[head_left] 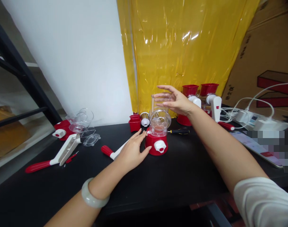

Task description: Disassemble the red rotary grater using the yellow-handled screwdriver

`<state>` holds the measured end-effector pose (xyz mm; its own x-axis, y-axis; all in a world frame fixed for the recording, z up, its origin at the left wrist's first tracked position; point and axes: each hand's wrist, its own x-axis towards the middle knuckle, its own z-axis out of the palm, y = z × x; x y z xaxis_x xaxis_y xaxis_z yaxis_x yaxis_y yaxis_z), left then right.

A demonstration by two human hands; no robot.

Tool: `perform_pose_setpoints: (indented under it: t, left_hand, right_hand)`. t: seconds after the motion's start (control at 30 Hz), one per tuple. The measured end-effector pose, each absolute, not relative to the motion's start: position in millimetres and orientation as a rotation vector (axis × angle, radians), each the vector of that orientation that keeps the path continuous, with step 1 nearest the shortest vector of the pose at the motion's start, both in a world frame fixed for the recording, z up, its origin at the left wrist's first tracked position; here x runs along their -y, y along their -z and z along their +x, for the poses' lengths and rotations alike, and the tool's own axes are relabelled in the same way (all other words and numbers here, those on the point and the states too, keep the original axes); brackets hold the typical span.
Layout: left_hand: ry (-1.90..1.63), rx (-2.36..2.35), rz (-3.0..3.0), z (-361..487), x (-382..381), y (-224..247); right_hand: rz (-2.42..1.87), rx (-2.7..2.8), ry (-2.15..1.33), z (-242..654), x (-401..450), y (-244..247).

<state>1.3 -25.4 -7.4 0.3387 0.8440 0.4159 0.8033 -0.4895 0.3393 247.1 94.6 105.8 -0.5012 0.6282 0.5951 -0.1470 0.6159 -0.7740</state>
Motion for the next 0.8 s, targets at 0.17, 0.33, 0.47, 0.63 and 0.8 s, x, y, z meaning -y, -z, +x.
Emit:
perform_pose_setpoints:
  t: [0.17,0.33,0.47,0.63,0.8]
  left_hand:
    - [-0.908,-1.431,2.451,-5.6,23.5,5.7]
    - [-0.736,-1.189,2.355,-18.3,5.2,-11.0]
    - [-0.605,-1.062,2.417,-12.7,-17.7,-21.7]
    - [-0.555,-1.077,2.408,5.3,-29.2,-20.6]
    - [-0.638,-1.17,2.316,12.7,-22.9,-16.9]
  right_hand:
    - [-0.423,1.841,-0.933,265.9,-90.9,-116.9]
    - [-0.445,1.989,-0.969,297.1,-77.4,-134.2]
    - [-0.503,2.192,-1.021,314.2,-68.1,-142.3]
    - [-0.539,2.335,-1.062,320.4,-62.9,-146.9]
    - [-0.564,2.41,-1.067,320.7,-61.6,-148.2]
